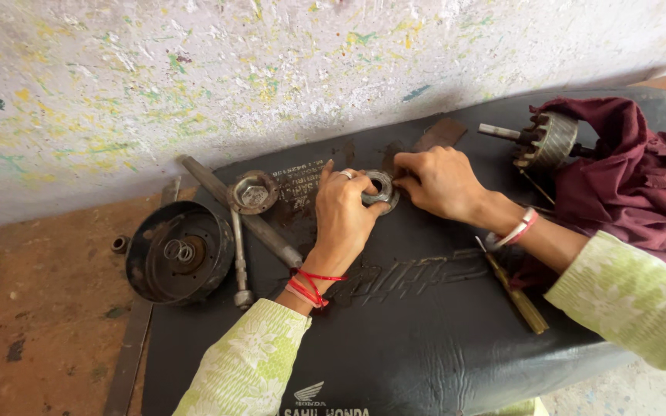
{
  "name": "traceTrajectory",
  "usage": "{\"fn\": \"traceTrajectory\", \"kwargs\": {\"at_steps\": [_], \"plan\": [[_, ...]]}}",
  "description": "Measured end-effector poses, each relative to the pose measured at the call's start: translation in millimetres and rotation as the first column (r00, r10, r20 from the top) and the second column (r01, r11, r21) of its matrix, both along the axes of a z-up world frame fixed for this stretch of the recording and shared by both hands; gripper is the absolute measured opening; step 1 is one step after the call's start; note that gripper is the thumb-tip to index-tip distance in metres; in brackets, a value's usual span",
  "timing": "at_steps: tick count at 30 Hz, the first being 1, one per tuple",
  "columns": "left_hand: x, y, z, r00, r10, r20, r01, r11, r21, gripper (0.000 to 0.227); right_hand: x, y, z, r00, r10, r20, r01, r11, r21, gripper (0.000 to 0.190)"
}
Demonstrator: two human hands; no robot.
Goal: The person scrubs a cylindrical metal part with sandpaper, then wipes it with a maroon cloth. They place the cleaned part into a larger black housing and rotate it to check the fit.
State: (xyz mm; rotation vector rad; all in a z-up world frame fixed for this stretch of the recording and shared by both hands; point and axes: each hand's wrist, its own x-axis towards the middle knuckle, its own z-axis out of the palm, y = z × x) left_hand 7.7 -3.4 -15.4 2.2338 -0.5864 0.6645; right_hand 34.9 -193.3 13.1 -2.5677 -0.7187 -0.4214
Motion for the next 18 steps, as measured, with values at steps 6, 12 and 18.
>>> {"fn": "traceTrajectory", "kwargs": {"at_steps": [6,12,18], "plan": [[0,0,-5,1.000,-0.002,0.004,0.002,1.000,0.004,0.028,16,4,3,0.999,-0.037,-0.027,0.036,0.999,-0.035,0.009],[3,0,-2,1.000,-0.013,-0.008,0.013,1.000,0.001,0.031,33,-1,29,0.958,-0.009,-0.288,-0.063,0.969,-0.241,0.016],[2,3,-3,0.999,-0.008,-0.031,0.009,1.000,0.003,0.030,30,5,28,0.964,-0.048,-0.262,-0.034,0.953,-0.301,0.019]]}}
